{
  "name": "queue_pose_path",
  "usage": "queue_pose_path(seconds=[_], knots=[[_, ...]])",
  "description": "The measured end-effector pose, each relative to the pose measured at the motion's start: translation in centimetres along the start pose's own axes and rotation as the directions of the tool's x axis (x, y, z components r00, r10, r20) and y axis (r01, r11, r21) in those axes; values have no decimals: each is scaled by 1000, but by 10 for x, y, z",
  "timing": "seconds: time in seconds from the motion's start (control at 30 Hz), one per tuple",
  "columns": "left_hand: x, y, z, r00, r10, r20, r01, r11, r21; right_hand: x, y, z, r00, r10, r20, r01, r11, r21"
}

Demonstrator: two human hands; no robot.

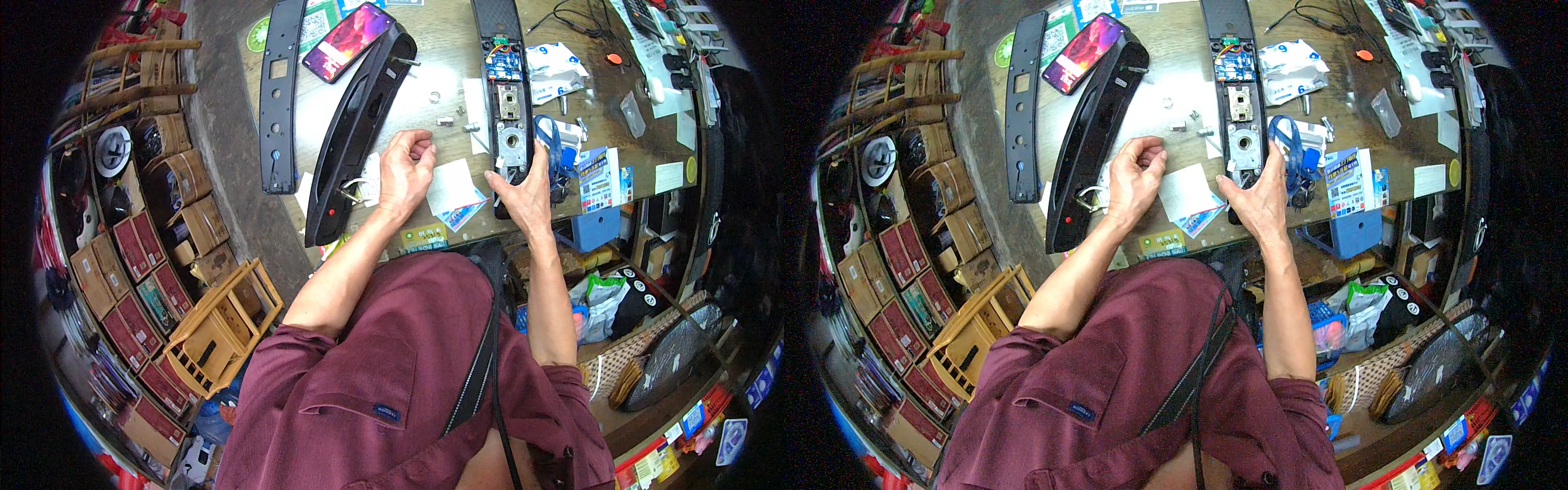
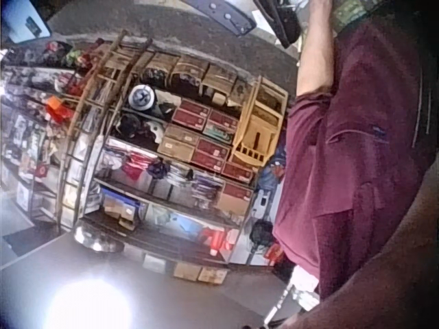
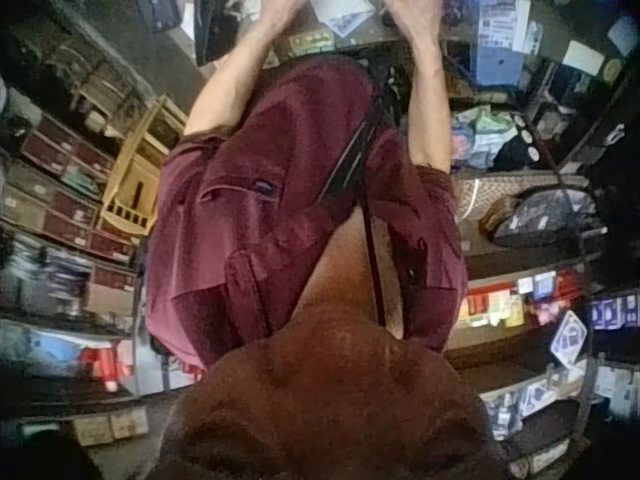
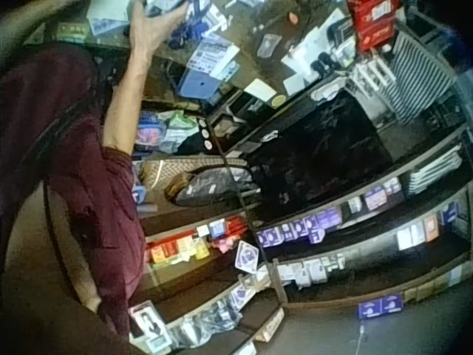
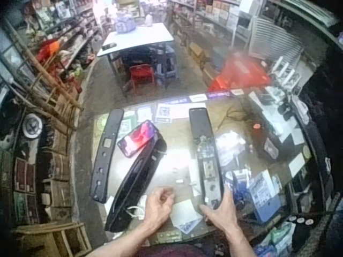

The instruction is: The person sits on the floor and uses a screwdriver to remove screws from a disassembled electronic device. They then reach for small parts from a shelf and continue adjusting internal components with the screwdriver.

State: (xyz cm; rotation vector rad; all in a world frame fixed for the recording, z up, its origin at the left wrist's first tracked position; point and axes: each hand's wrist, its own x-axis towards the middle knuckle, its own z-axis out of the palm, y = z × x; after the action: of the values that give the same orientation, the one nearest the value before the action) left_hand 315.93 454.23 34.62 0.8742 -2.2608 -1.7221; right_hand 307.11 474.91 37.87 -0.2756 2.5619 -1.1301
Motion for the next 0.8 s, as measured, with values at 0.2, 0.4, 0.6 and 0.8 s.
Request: queue_pose_path(seconds=[0.2,0.4,0.6,0.8], knots=[[-5,-4,-1,1000,6,-9,-6,1000,30,-4,-5,6,999,32,-25,-32,999,-15],[-14,-6,-2,1000,-14,-8,14,999,36,-8,-10,11,997,36,-63,-42,995,-95],[-23,-5,-1,999,-35,7,35,999,6,-12,-17,15,993,64,-94,-78,986,-149],[-28,-3,-1,1000,-22,19,21,1000,2,-14,-24,15,991,79,-111,-97,982,-165]])
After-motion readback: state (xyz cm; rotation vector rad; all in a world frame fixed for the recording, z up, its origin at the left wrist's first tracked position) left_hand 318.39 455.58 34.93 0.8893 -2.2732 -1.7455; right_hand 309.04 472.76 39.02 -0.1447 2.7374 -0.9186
